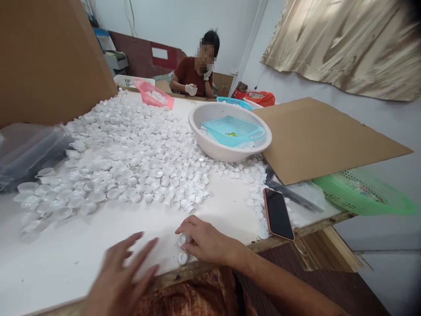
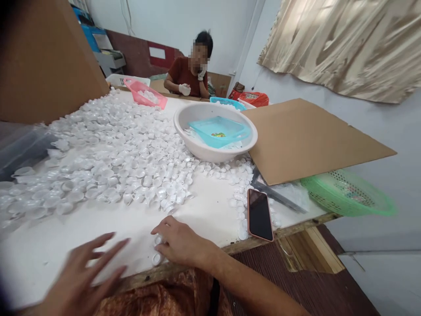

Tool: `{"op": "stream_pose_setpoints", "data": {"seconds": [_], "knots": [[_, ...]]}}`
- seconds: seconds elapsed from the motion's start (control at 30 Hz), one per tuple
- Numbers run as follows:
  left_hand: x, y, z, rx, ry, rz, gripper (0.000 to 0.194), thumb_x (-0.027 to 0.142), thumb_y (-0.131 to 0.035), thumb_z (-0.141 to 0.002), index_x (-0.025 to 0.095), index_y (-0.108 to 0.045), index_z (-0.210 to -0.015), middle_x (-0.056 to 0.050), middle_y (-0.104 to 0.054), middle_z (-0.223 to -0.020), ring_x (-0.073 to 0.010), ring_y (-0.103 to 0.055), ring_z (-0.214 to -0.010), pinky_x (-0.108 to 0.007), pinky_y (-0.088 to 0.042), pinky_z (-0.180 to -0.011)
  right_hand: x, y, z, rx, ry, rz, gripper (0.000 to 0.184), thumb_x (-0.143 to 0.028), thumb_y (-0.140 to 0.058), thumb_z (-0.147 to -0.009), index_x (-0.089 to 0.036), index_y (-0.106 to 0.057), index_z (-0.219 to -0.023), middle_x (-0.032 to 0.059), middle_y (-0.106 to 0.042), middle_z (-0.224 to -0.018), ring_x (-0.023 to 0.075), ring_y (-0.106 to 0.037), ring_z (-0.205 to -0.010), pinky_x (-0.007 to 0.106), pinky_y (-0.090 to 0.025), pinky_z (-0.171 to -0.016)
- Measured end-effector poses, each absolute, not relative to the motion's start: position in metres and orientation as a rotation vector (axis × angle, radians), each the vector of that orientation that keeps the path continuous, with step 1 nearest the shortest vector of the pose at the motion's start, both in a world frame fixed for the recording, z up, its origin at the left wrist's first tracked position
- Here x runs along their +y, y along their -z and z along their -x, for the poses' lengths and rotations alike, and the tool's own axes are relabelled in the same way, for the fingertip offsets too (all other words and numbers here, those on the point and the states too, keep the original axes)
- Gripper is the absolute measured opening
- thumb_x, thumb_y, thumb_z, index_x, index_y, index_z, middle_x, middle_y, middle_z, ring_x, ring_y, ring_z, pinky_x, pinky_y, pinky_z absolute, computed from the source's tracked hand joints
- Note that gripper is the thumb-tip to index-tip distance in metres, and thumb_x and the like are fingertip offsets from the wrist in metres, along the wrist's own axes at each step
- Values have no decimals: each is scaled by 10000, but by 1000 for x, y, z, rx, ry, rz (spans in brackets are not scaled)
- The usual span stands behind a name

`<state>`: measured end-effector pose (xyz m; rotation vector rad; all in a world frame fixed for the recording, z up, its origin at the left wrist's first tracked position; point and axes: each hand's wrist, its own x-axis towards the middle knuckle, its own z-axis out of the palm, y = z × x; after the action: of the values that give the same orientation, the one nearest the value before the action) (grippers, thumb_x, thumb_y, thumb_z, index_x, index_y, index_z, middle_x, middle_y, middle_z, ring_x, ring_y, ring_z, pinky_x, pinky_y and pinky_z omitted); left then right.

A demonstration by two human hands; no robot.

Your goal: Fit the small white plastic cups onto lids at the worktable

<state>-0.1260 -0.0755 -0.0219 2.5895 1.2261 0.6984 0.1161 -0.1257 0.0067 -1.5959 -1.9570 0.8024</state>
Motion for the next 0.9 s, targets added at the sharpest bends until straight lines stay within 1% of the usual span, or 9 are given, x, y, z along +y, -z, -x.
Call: {"op": "stream_pose_setpoints", "data": {"seconds": [0.1,0.17,0.27,0.33,0.4,0.57,0.67,0.77,0.9], "knots": [[-72,32,77,945,-571,-2757,509,361,-615,-732,449,-509,-1222,-29,-517,-1259,-269,-525,-1070,-402,-513,-859,-120,-4,-138,-1825,-708,1615,342,-169,-560,-800,-256,-563,-1131,48,-545,-1154,146,-621,-785,285,-520,-789],[-69,33,57,902,-460,-2820,511,326,-611,-746,414,-506,-1237,-43,-511,-1271,-255,-514,-1090,-388,-504,-870,-109,-1,-161,-1760,-564,1778,320,-187,-516,-835,-214,-546,-1153,68,-520,-1199,152,-598,-920,297,-493,-856],[-60,30,48,967,-394,-2891,452,370,-553,-795,388,-509,-1245,-81,-495,-1293,-277,-501,-1118,-425,-483,-872,-82,1,-202,-1625,-308,2118,375,-245,-491,-867,-165,-504,-1233,128,-414,-1349,230,-374,-1259,398,-339,-1029],[-50,28,48,1058,-382,-2930,427,392,-503,-827,382,-504,-1253,-106,-483,-1309,-296,-488,-1145,-455,-459,-880,-63,4,-223,-1547,-249,2241,456,-284,-466,-883,-133,-430,-1313,171,-275,-1444,297,-213,-1343,505,-216,-1068],[-36,26,47,1151,-404,-2949,428,395,-475,-843,376,-487,-1270,-124,-468,-1326,-308,-468,-1176,-473,-435,-893,-47,9,-232,-1515,-277,2279,510,-337,-431,-900,-118,-372,-1357,193,-211,-1470,340,-149,-1358,572,-166,-1054],[-3,21,26,1215,-506,-2984,453,412,-430,-869,379,-416,-1321,-125,-387,-1401,-307,-384,-1266,-512,-342,-970,-38,24,-199,-1667,-384,2187,568,-418,-396,-905,-130,-338,-1390,154,-217,-1481,309,-174,-1363,505,-220,-1065],[8,24,15,1207,-520,-2981,432,398,-411,-879,360,-445,-1308,-125,-404,-1391,-304,-384,-1266,-512,-319,-983,-48,25,-173,-1780,-339,2072,555,-410,-397,-907,-139,-345,-1389,152,-264,-1464,301,-248,-1340,510,-246,-1057],[12,33,15,1240,-557,-2948,397,370,-402,-882,348,-501,-1266,-109,-479,-1326,-289,-421,-1229,-504,-296,-991,-53,10,-171,-1817,-63,1924,453,-353,-397,-914,-159,-449,-1320,157,-364,-1413,292,-351,-1286,529,-278,-1036],[13,45,26,1274,-635,-2863,377,359,-399,-886,377,-510,-1246,-58,-539,-1245,-247,-442,-1190,-462,-310,-977,-44,-38,-212,-1584,414,1728,375,-282,-443,-886,-188,-515,-1241,116,-456,-1340,248,-398,-1238,462,-302,-1042]]}}
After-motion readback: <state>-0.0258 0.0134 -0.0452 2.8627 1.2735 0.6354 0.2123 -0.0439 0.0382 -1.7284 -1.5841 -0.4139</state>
